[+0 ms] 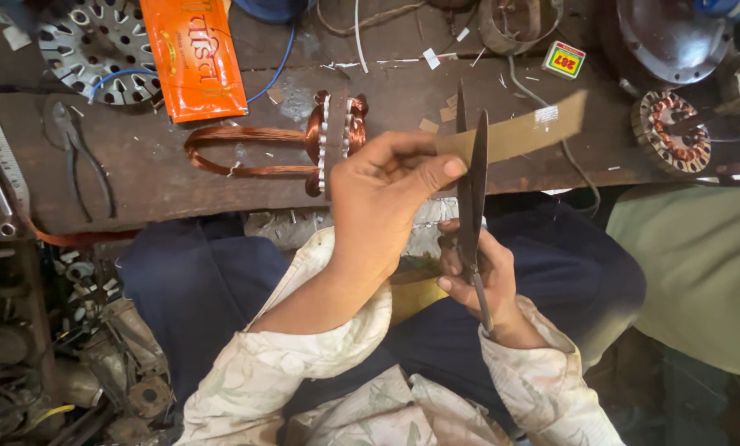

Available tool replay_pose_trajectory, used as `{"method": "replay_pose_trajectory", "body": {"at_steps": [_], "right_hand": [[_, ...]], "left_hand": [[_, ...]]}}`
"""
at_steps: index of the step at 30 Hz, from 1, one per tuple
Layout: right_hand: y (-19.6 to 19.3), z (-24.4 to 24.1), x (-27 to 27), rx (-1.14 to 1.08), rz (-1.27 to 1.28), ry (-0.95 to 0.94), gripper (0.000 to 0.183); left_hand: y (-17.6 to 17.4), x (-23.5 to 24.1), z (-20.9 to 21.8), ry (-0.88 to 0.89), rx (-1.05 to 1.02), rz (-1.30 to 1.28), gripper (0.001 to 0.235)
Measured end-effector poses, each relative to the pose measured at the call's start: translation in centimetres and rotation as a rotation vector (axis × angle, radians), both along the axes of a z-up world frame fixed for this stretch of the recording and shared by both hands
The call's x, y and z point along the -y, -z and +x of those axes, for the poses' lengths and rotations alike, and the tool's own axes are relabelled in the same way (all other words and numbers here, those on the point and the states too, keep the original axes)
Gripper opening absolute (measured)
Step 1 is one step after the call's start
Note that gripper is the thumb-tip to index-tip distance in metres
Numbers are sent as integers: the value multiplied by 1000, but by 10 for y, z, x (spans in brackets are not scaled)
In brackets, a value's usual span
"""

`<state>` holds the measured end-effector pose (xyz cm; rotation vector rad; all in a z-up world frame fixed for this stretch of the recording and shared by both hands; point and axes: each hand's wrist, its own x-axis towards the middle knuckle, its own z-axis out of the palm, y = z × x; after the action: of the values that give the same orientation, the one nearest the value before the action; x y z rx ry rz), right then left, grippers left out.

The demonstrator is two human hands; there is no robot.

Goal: The person winds copper wire around a motor stator, secures the windings with small white insulating strips, and trims excess material using shears. The person also cuts a strip of brown insulating tape and places it on the workbench.

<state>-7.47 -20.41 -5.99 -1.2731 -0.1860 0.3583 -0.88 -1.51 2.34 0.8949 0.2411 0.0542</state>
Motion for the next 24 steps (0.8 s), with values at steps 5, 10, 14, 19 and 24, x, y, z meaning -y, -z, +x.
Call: {"method": "replay_pose_trajectory", "body": {"at_steps": [5, 10, 14, 19, 24], "right_hand": [[-1, 0, 1, 8, -34, -8, 68], [-4, -1, 1, 20, -86, -8, 68], [-6, 0, 0, 20, -103, -23, 67], [-4, -2, 2, 24, -143, -14, 66], [2, -4, 5, 12, -150, 1, 64]], "left_hand": [[-1, 1, -2, -1, -14, -6, 25], [-2, 4, -6, -59, 20, 8, 20], [-2, 5, -6, -73, 33, 3, 18], [-2, 6, -7, -49, 25, -26, 17], [1, 5, -5, -28, 62, -28, 16]]}}
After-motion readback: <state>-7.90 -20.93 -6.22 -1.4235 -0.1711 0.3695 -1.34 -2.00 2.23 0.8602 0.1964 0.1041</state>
